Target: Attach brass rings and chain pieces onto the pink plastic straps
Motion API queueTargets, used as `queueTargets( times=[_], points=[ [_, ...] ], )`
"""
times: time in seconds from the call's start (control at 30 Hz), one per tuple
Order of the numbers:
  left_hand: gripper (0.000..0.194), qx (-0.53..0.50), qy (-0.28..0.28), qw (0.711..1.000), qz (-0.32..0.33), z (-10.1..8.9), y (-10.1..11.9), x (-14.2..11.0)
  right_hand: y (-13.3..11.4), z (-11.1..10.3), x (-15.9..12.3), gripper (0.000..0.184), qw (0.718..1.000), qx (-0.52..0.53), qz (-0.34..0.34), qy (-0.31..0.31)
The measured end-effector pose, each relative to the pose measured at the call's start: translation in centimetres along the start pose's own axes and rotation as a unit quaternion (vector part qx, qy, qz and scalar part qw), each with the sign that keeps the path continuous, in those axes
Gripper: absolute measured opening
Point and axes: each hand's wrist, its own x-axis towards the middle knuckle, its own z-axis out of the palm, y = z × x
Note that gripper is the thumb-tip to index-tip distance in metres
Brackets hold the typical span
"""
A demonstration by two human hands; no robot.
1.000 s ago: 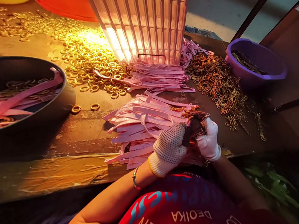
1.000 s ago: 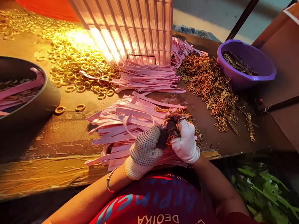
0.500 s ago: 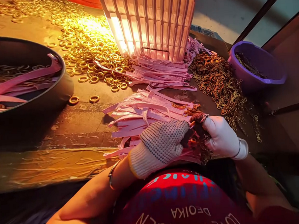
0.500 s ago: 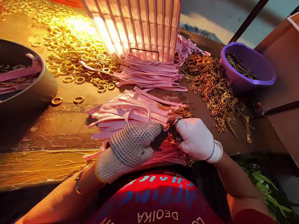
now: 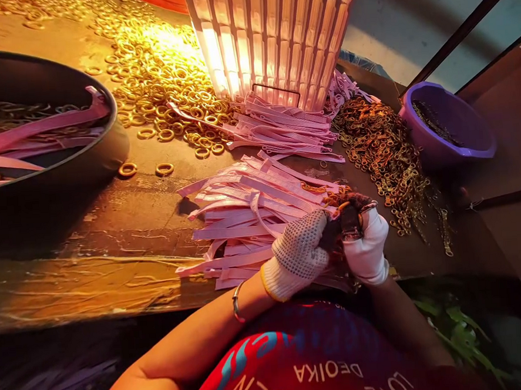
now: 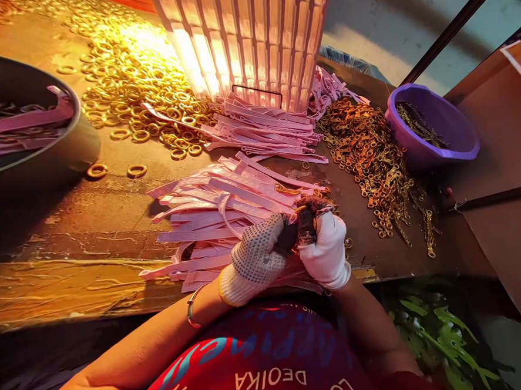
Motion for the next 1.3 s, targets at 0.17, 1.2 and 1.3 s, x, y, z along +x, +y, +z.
queueTargets(
  times=[0.17, 1.2, 1.3],
  points=[
    [0.022, -0.095, 0.006, 0.995, -0.01, -1.8, 0.3, 0.2, 0.5, -2.7, 0.4, 0.039, 0.981, 0.046, -0.029, -0.189],
    [0.025, 0.104, -0.215, 0.969, 0.066, -5.7, 0.7, 1.4, -1.5, -2.9, -0.3, 0.019, 0.877, -0.303, -0.091, -0.361],
    [0.024, 0.131, -0.232, 0.96, 0.088, -5.6, 0.6, 1.5, -1.8, -2.7, -0.9, 0.01, 0.875, -0.307, -0.076, -0.366]
  ],
)
